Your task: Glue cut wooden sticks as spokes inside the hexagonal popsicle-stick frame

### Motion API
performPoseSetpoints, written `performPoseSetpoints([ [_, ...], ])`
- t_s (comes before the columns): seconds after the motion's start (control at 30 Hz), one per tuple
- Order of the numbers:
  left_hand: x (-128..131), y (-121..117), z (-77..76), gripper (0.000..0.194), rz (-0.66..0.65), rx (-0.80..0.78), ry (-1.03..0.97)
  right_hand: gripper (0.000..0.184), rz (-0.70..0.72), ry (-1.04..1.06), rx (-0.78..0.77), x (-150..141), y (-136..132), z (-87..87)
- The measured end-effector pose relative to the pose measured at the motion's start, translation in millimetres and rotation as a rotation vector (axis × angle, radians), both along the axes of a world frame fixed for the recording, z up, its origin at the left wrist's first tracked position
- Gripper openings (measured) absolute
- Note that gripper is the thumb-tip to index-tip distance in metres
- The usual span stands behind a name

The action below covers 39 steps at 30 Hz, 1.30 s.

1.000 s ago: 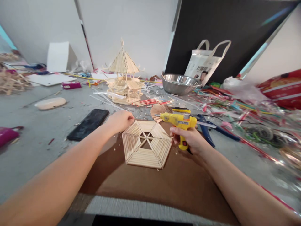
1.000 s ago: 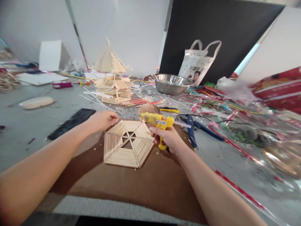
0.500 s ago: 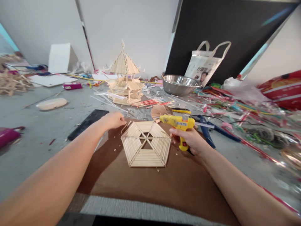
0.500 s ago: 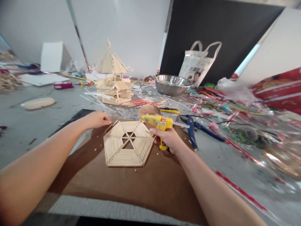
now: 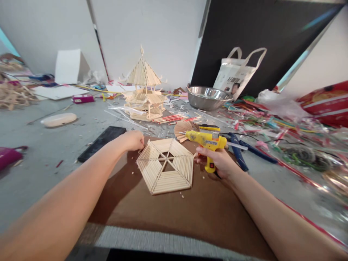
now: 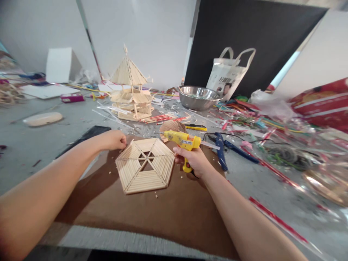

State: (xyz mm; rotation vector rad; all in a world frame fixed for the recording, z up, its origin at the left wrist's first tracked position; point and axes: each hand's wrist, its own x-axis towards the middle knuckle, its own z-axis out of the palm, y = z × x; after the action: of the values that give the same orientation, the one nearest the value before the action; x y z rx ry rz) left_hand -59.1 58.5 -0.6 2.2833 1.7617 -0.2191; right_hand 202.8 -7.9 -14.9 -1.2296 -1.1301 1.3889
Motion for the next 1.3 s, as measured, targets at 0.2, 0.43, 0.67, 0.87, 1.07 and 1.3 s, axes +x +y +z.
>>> performPoseSetpoints([
  [0.2, -4, -1, -1.2, 0.009, 0.093, 0.041, 0.043, 0.02, 0.001, -0.006, 0.005, 0, -1, 0.9],
  [0.43, 0, -6, 11.0, 0.018, 0.038, 0.091, -0.068, 0.02, 0.022, -0.048, 0.011, 4, 2, -1.0],
  [0.67, 30, -26, 17.0, 0.022, -0.208, -0.096, -0.375, 0.018, 0.006, -0.035, -0.02, 5, 3, -2.3],
  [0.87, 52, -45, 8.6, 0.02, -0.337, -0.2, -0.434, 0.02, 0.02, -0.047, -0.006, 6, 3, -3.1],
  [1.07, 55, -45, 3.7, 0.019, -0.349, -0.175, -0.399, 0.017, 0.017, -0.043, -0.006, 4, 3, -1.1],
  [1.3, 58, -46, 3.0, 0.02, -0.402, -0.192, -0.387, 0.017, 0.015, -0.045, -0.001, 4, 3, -0.4],
])
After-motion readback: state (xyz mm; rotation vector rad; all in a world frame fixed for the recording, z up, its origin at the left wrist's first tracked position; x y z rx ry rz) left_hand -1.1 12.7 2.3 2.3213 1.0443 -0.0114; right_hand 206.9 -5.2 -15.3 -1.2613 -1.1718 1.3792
